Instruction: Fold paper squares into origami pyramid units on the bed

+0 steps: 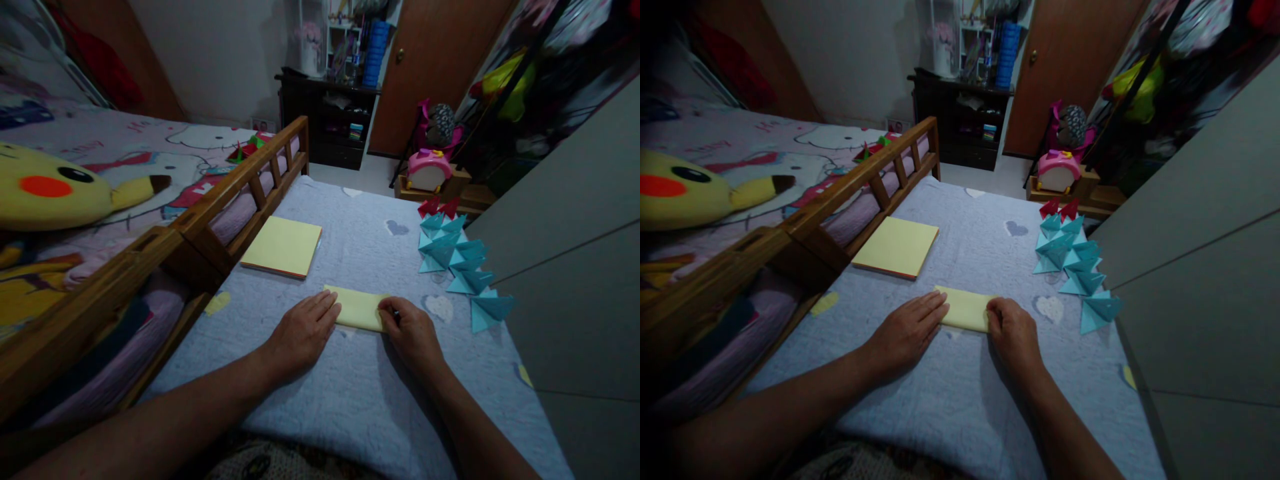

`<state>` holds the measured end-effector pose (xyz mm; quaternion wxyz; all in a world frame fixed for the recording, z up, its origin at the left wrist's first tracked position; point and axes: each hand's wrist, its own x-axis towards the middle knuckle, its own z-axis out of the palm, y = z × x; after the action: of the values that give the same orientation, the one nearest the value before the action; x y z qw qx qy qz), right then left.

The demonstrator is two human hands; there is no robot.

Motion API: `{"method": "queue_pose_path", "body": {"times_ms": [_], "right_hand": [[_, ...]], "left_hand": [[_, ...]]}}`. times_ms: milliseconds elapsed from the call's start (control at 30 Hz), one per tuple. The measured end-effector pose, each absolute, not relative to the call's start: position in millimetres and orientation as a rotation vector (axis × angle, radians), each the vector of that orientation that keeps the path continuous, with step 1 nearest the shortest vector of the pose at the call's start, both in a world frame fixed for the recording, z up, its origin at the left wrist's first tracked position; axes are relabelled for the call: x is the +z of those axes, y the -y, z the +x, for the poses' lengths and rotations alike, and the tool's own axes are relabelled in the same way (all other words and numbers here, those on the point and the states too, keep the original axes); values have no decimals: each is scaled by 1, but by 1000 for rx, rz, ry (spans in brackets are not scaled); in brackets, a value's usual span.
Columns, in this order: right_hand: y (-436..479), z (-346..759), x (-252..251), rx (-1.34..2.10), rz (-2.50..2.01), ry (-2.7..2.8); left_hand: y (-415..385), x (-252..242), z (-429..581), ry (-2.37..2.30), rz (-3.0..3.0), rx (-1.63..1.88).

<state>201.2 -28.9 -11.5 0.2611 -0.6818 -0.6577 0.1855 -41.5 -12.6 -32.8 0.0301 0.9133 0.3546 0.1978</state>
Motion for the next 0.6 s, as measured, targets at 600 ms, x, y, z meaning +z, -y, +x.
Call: {"method": "queue_pose_path", "body": {"times_ms": [600], "right_hand": [[29, 201, -10, 530, -1854, 1740]], "left_hand": [[13, -30, -41, -1102, 2808, 553]]}}
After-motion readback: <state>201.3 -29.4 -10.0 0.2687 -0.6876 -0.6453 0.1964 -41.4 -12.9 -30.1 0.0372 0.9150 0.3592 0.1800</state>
